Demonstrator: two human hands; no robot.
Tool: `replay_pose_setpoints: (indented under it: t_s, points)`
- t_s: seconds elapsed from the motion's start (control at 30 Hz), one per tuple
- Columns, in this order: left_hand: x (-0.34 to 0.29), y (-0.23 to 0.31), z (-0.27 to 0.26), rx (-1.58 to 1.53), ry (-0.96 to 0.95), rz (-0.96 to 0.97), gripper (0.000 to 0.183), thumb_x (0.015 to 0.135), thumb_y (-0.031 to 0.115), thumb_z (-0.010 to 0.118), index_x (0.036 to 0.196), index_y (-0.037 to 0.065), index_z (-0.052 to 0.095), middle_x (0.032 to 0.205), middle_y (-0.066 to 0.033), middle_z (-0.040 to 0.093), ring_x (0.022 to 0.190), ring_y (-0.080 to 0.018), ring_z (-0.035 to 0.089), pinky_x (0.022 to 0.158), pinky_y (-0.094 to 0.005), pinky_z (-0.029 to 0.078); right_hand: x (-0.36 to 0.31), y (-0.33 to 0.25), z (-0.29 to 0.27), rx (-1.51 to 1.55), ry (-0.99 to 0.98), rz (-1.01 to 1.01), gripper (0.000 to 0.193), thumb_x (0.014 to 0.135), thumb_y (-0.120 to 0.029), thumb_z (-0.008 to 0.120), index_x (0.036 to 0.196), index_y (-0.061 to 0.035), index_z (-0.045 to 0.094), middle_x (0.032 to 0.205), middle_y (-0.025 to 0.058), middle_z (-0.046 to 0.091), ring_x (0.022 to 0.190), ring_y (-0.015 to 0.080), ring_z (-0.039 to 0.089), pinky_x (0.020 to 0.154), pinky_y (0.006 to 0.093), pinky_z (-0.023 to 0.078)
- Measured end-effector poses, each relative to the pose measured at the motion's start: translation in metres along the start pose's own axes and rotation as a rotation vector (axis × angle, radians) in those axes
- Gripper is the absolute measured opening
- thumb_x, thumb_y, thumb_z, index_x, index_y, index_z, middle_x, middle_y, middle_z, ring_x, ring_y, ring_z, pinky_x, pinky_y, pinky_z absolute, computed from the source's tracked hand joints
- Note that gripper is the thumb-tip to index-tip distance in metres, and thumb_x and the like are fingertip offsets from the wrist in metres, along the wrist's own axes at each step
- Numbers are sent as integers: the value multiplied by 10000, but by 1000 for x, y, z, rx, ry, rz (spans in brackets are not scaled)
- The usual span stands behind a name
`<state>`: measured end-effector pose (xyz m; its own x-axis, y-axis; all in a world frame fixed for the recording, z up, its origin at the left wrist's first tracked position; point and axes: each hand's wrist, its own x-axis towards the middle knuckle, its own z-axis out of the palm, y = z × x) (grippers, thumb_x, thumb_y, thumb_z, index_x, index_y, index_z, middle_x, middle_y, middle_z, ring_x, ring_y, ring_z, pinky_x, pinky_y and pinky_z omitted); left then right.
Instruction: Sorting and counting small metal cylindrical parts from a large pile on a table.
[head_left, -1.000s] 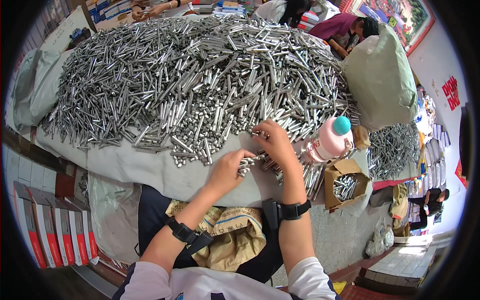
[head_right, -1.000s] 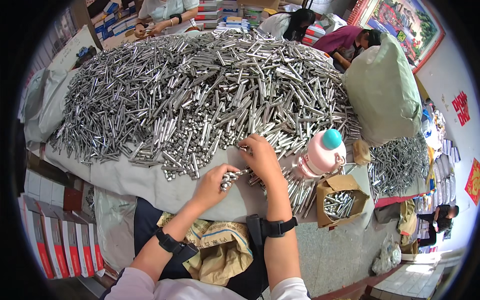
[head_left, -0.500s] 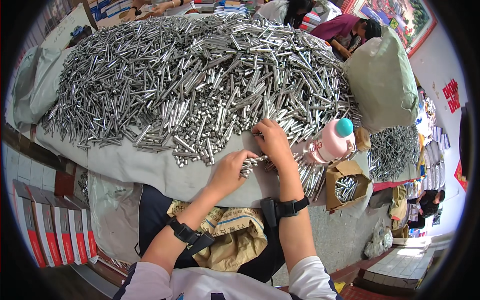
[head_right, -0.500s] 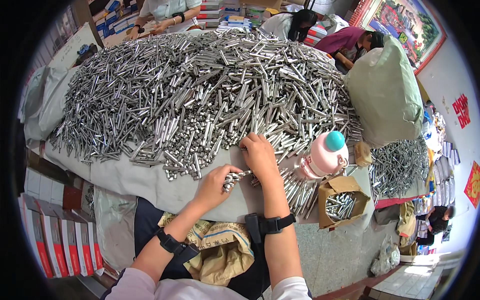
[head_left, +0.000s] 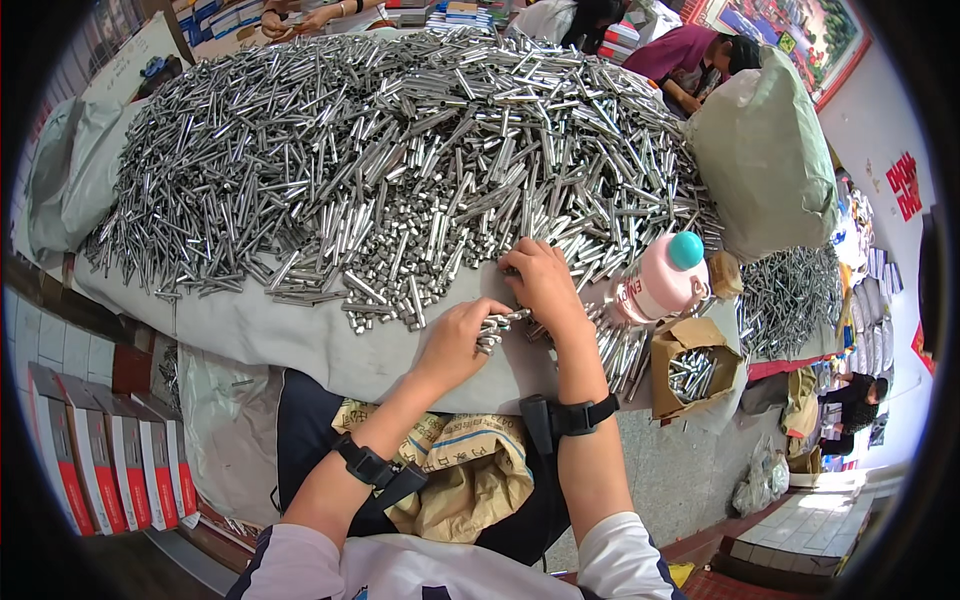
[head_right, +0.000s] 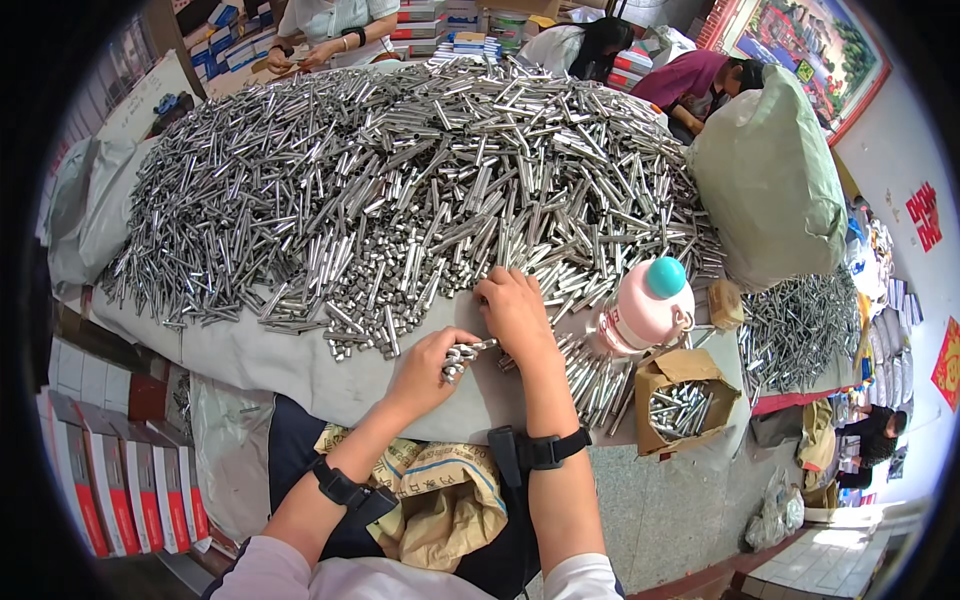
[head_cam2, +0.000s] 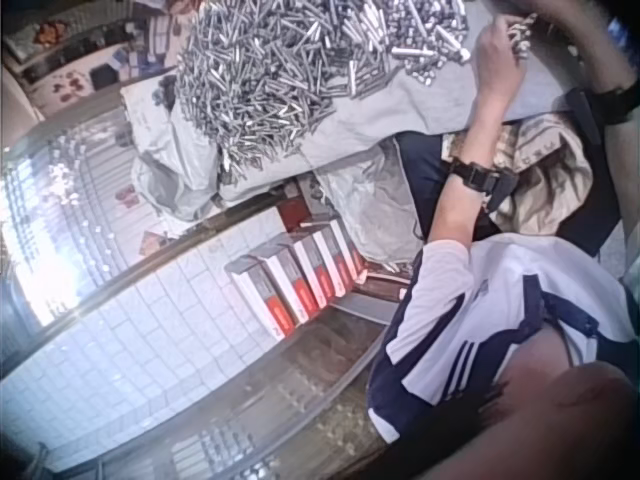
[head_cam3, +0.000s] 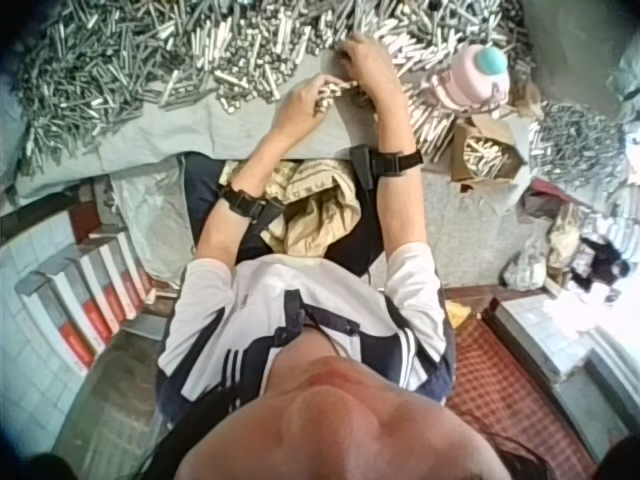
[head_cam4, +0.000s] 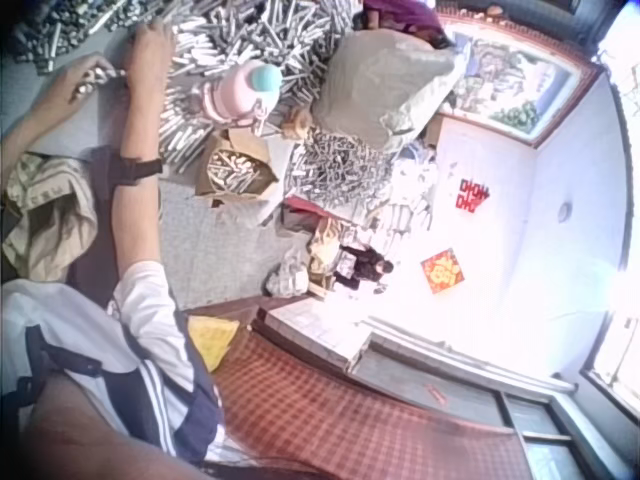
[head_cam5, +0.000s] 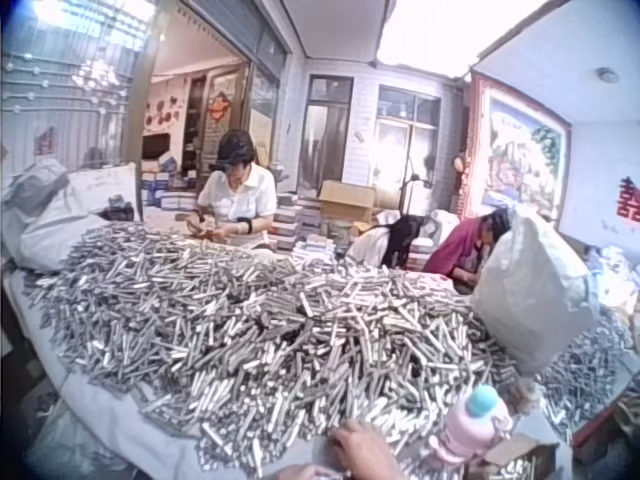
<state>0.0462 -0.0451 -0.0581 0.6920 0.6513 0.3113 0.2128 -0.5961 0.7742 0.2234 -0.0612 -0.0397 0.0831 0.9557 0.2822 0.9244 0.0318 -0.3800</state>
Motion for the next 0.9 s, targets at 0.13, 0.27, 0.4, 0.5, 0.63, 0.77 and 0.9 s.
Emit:
replay_pose_setpoints:
  t_s: [0.13, 0.27, 0.4, 0.5, 0.63, 0.77, 0.9]
  points:
    - [0, 0, 0, 12, -1, -1, 324, 720, -38, 608, 1022, 72, 560, 940, -112, 641, 880, -316, 625, 737, -395, 500, 0, -2, -1, -39, -34, -12, 141, 743, -51, 645, 880, -76, 667, 886, 53, 590, 939, 255, 542, 853, 374, 400]
    - [0, -1, 2, 12, -5, 4, 332, 724, -40, 600, 1033, 74, 561, 948, -118, 641, 884, -319, 624, 746, -395, 501, -2, 2, 4, 42, 139, -38, 142, 769, -36, 623, 902, -54, 670, 850, 84, 580, 864, 275, 557, 793, 379, 430]
    - [0, 1, 0, 17, -3, -1, 337, 727, -39, 598, 1042, 76, 563, 959, -120, 640, 891, -322, 624, 752, -392, 502, -8, 0, -16, 218, 268, 15, 178, 824, 3, 578, 988, -17, 644, 810, 122, 536, 752, 293, 562, 684, 362, 463]
    - [-1, -1, 1, 5, 24, 12, 342, 730, -39, 605, 1048, 75, 556, 967, -119, 640, 896, -327, 624, 754, -387, 502, -19, -9, -30, 418, 210, 192, 144, 867, -15, 560, 992, -16, 633, 798, 113, 514, 720, 267, 553, 676, 334, 454]
    - [-1, -2, 2, -11, 20, -4, 359, 730, -42, 618, 1060, 68, 531, 982, -117, 642, 913, -321, 630, 756, -378, 502, -38, -17, -32, 614, 227, 217, 136, 855, -20, 600, 987, 6, 621, 813, 95, 617, 703, 178, 598, 647, 272, 462]
    - [-2, -6, 3, -15, 26, -13, 378, 723, -45, 625, 1067, 70, 519, 988, -119, 643, 926, -314, 635, 757, -370, 502, -53, -30, -41, 643, 147, 160, 145, 823, 6, 632, 967, 10, 618, 828, 97, 642, 738, 175, 625, 682, 278, 491]
    - [-1, -4, 5, -7, 19, -20, 375, 717, -49, 617, 1060, 70, 523, 982, -124, 642, 920, -318, 633, 752, -370, 501, -61, -30, -42, 547, 142, 23, 170, 776, 50, 639, 939, 6, 618, 917, 108, 612, 803, 240, 635, 681, 308, 497]
